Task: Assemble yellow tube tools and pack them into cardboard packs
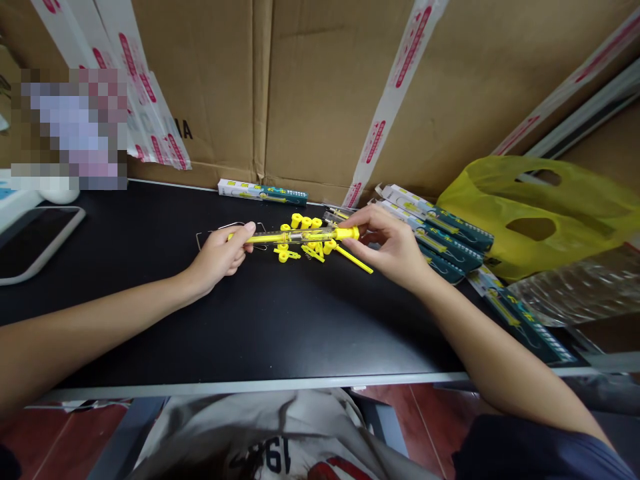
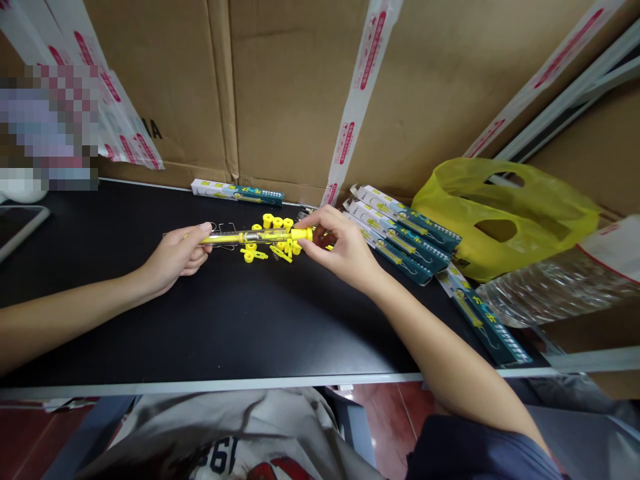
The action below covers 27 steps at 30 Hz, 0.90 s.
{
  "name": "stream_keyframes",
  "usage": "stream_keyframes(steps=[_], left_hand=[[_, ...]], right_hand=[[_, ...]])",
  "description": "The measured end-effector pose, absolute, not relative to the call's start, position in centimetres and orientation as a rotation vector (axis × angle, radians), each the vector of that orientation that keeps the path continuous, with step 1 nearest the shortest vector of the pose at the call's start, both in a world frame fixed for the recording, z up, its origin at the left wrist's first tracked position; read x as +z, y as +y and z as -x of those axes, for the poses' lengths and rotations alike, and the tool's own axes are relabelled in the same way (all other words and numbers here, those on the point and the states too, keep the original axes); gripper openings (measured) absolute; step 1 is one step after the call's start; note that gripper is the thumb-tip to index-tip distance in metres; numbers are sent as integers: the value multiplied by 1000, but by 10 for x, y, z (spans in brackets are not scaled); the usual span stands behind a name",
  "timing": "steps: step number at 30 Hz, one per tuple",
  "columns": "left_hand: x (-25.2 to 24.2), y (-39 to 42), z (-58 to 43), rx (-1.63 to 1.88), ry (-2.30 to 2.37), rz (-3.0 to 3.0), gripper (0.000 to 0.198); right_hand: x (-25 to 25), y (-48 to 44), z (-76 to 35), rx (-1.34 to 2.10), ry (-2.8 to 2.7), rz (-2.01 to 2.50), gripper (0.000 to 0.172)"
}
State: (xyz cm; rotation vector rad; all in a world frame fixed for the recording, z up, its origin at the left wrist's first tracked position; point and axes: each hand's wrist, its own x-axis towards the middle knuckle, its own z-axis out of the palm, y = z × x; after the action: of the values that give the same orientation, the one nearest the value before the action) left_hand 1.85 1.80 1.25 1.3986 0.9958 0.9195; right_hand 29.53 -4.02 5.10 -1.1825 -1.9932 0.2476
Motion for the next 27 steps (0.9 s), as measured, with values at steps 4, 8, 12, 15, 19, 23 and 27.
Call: stream_keyframes(steps=[4, 8, 12, 15, 19, 23, 27], left_hand=[[13, 18, -19, 917, 998, -1397, 36], [15, 17, -20, 907, 990, -1393, 37], [13, 16, -20, 898, 977, -1398, 37], [12, 17, -19, 889, 963, -1403, 38], [13, 16, -19, 894, 953, -1389, 38], [15, 16, -20, 889, 960, -1364, 37], [15, 16, -20, 881, 967, -1349, 38]], right_hand=[[50, -40, -294, 274, -1998, 1149, 20], [48, -40, -293, 322, -1964, 1159, 23], [46, -39, -293, 394, -1921, 1109, 29], [45, -39, -292, 412, -1904, 1080, 33], [43, -40, -291, 417, -1909, 1045, 31], [41, -40, -291, 432, -1920, 1057, 29], [41, -41, -290, 479, -1897, 1092, 36]])
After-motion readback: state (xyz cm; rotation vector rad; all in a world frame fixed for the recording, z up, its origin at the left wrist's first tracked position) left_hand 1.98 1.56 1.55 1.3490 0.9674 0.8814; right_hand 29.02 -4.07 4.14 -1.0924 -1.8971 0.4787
